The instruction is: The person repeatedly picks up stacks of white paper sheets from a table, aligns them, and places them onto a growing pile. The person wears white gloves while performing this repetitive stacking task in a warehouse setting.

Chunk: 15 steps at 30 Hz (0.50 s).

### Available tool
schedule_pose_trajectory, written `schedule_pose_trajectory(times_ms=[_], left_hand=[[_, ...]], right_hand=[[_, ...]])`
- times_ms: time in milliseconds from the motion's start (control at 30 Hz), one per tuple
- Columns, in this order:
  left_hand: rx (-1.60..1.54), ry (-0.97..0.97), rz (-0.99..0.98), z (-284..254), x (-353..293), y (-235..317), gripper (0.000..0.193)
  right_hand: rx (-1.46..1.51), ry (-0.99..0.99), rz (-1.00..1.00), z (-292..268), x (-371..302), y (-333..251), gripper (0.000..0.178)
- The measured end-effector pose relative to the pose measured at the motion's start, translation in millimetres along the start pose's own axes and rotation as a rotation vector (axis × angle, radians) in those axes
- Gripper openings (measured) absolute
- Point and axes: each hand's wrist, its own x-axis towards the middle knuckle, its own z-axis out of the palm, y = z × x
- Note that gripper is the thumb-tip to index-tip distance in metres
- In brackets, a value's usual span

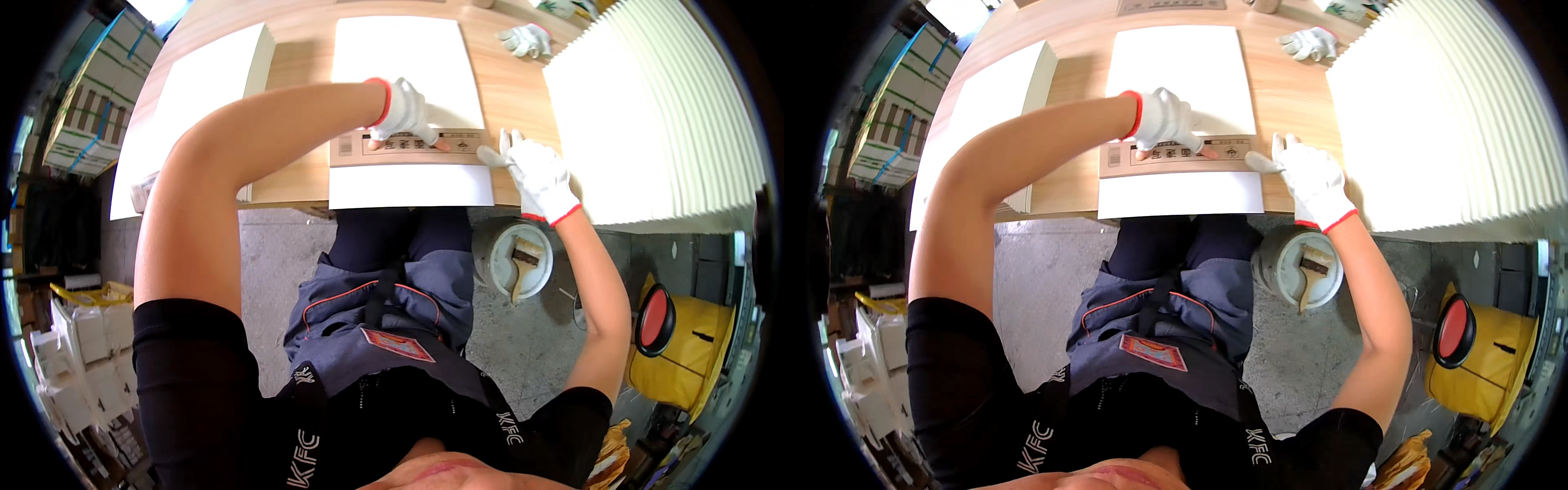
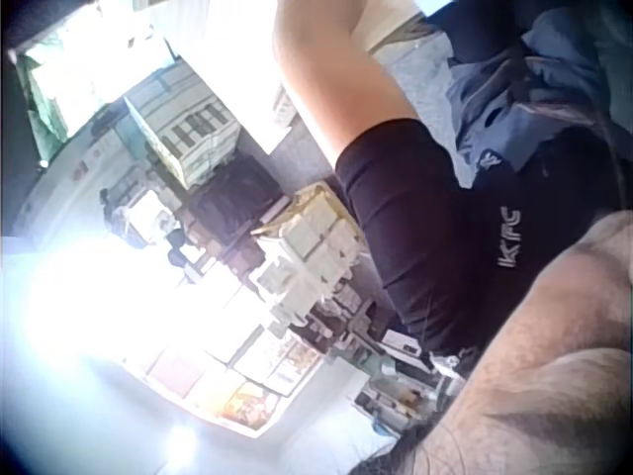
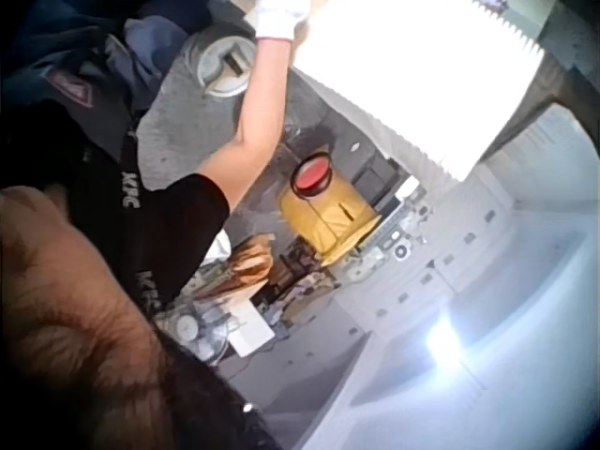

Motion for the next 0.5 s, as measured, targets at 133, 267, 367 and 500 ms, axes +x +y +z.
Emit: schedule_pose_trajectory(times_ms=[133, 267, 367, 500], left_hand=[[0.054, 0.417, -0.242, 60, 19, 55, 0.073], [-1.412, 0.949, 0.011, 92, -41, 142, 0.052], [-3.098, 1.060, -0.319, 103, -48, 168, 0.029], [-3.290, 1.552, 0.022, 126, -46, 144, 0.024]], right_hand=[[-0.216, -0.228, 0.183, -21, 23, 11, 0.032], [0.174, -0.109, 0.114, -58, 36, -28, 0.042], [0.298, -0.054, 0.054, -7, 23, -43, 0.046], [0.624, -0.077, 0.256, -14, 22, -51, 0.044]])
